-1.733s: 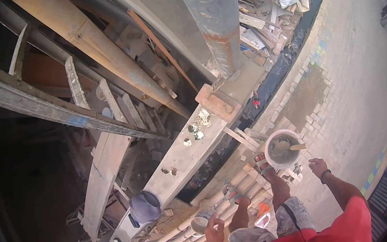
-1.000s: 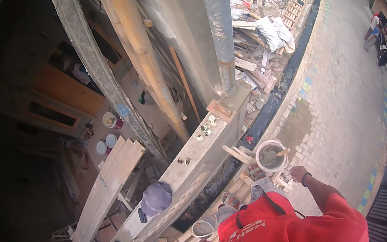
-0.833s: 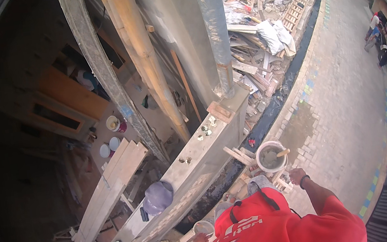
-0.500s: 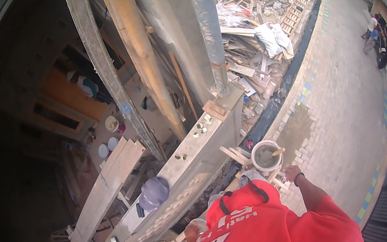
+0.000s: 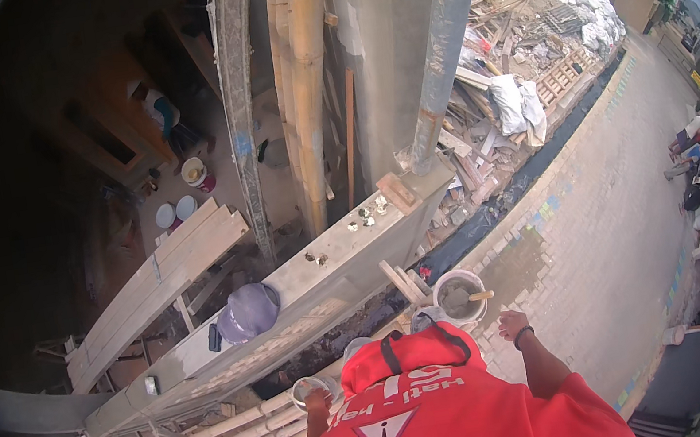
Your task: The person applies a wet plaster-like substance to a vertical wall surface using a trowel and a bucket. They repeatedly scoop material from the bucket and spread it along the wall, smoothing the surface with the trowel.
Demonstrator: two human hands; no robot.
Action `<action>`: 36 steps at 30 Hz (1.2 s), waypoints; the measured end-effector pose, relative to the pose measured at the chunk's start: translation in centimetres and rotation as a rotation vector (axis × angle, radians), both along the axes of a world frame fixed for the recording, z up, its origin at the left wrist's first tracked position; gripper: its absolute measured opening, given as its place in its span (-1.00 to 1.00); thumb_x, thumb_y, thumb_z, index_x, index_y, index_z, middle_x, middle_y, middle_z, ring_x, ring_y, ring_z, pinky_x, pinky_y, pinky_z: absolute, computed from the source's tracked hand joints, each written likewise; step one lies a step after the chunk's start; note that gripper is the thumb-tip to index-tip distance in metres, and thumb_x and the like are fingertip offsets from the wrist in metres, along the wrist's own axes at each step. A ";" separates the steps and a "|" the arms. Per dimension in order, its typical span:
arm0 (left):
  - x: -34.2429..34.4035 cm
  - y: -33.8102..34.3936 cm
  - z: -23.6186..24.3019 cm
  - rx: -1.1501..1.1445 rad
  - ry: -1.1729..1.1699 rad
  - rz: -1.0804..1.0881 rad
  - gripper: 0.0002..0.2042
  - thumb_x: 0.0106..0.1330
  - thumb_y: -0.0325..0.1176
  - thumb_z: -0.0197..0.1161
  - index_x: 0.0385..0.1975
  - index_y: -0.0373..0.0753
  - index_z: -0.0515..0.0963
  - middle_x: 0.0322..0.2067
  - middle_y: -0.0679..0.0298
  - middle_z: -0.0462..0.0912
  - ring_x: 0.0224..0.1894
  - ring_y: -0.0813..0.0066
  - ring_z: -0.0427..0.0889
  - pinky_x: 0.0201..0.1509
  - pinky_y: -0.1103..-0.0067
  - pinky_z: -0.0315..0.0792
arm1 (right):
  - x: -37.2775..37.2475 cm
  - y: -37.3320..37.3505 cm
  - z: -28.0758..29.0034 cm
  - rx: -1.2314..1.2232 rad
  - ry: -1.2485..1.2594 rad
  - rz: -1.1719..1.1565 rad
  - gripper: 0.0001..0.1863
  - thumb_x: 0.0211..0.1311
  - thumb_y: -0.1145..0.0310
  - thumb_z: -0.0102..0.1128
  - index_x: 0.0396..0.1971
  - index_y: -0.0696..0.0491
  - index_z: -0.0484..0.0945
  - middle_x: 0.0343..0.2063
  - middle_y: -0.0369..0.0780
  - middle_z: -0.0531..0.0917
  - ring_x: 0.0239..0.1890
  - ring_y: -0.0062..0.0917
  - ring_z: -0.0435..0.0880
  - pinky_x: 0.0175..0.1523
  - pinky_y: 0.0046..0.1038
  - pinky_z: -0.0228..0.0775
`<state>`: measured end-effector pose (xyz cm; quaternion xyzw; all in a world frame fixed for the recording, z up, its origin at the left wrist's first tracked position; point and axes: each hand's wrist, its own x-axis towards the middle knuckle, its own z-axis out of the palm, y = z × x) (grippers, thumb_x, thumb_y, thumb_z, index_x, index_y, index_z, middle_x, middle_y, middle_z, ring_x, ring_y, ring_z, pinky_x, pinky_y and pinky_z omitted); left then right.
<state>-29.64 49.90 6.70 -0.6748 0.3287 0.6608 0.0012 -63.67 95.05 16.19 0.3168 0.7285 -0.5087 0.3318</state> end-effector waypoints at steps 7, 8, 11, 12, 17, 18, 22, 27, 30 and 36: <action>-0.2 1.2 0.0 -0.078 0.092 -0.205 -0.89 0.24 -0.42 -0.06 -0.30 -0.14 0.40 -0.58 0.29 0.45 -0.65 0.50 0.47 -0.73 0.66 0.16 | -2.0 -0.5 1.6 -0.062 0.060 0.030 -0.73 0.12 0.45 0.05 -0.14 0.07 0.45 -0.64 -0.23 0.48 -0.72 -0.57 0.41 -0.68 -0.57 0.17; 0.1 1.2 -0.2 -0.127 0.099 -0.311 -0.89 0.24 -0.41 -0.08 -0.31 -0.13 0.40 -0.59 0.30 0.44 -0.65 0.50 0.46 -0.73 0.66 0.16 | -2.2 -0.8 1.9 -0.038 0.071 0.054 -0.73 0.12 0.45 0.04 -0.14 0.07 0.45 -0.65 -0.23 0.47 -0.72 -0.57 0.41 -0.69 -0.58 0.17; -0.5 0.4 -1.0 0.046 0.112 -0.023 -0.89 0.25 -0.39 -0.07 -0.30 -0.11 0.40 -0.53 0.30 0.48 -0.63 0.50 0.48 -0.71 0.65 0.16 | -3.2 0.2 1.3 -0.069 0.060 0.088 -0.69 0.12 0.38 0.04 -0.09 0.06 0.45 -0.55 -0.21 0.55 -0.66 -0.52 0.51 -0.60 -0.50 0.36; -0.8 0.4 -1.2 0.041 0.087 -0.022 -0.89 0.25 -0.39 -0.07 -0.29 -0.11 0.40 -0.51 0.30 0.48 -0.63 0.49 0.49 -0.70 0.64 0.16 | -3.3 0.5 1.1 -0.060 0.063 0.066 -0.70 0.12 0.40 0.04 -0.10 0.07 0.45 -0.58 -0.21 0.53 -0.68 -0.53 0.48 -0.63 -0.52 0.30; -1.5 -0.8 -1.6 0.021 0.075 0.007 -0.71 0.34 -0.03 -0.12 -0.30 -0.12 0.39 -0.50 0.29 0.51 -0.59 0.41 0.51 -0.72 0.62 0.15 | -3.5 0.3 1.4 -0.082 0.036 0.032 -0.72 0.13 0.46 0.02 -0.12 0.06 0.44 -0.65 -0.22 0.49 -0.72 -0.54 0.43 -0.70 -0.54 0.19; -1.9 -0.8 -1.6 0.038 0.099 0.019 -0.66 0.34 0.03 -0.14 -0.32 -0.12 0.40 -0.50 0.29 0.51 -0.60 0.41 0.50 -0.72 0.63 0.15 | -3.7 0.6 1.4 -0.071 0.031 0.023 -0.73 0.12 0.46 0.02 -0.13 0.06 0.44 -0.66 -0.22 0.48 -0.72 -0.54 0.42 -0.70 -0.54 0.17; -2.4 -0.8 -0.8 -0.051 0.053 -0.046 -0.63 0.34 0.05 -0.12 -0.28 -0.13 0.43 -0.49 0.29 0.52 -0.60 0.44 0.50 -0.71 0.64 0.16 | -4.0 1.5 0.8 -0.107 -0.026 -0.014 -0.73 0.11 0.47 0.03 -0.14 0.03 0.45 -0.69 -0.26 0.42 -0.74 -0.57 0.36 -0.71 -0.56 0.09; -4.6 0.8 2.5 -0.135 0.007 -0.035 -0.80 0.23 -0.31 0.07 -0.19 -0.21 0.43 -0.48 0.24 0.54 -0.58 0.47 0.54 -0.66 0.67 0.25 | -4.7 1.5 0.8 -0.140 -0.059 -0.068 -0.72 0.10 0.51 0.00 -0.14 0.04 0.44 -0.73 -0.31 0.34 -0.77 -0.63 0.27 -0.71 -0.62 0.01; -6.0 1.7 4.1 -0.164 0.053 -0.053 -0.73 0.16 -0.40 0.09 -0.15 -0.32 0.41 -0.45 0.19 0.55 -0.52 0.46 0.55 -0.58 0.64 0.35 | -4.8 2.0 0.4 -0.099 -0.092 -0.042 -0.70 0.11 0.52 -0.03 -0.12 0.06 0.43 -0.71 -0.28 0.38 -0.76 -0.62 0.30 -0.71 -0.63 0.03; -12.2 2.5 5.8 -0.326 0.117 -0.215 -0.65 0.10 -0.40 0.11 -0.10 -0.40 0.46 -0.50 0.16 0.57 -0.49 0.39 0.56 -0.40 0.51 0.47 | -5.6 4.2 -0.2 -0.006 -0.108 0.096 -0.63 0.14 0.36 -0.01 0.00 0.02 0.41 -0.52 -0.19 0.54 -0.64 -0.51 0.50 -0.60 -0.52 0.31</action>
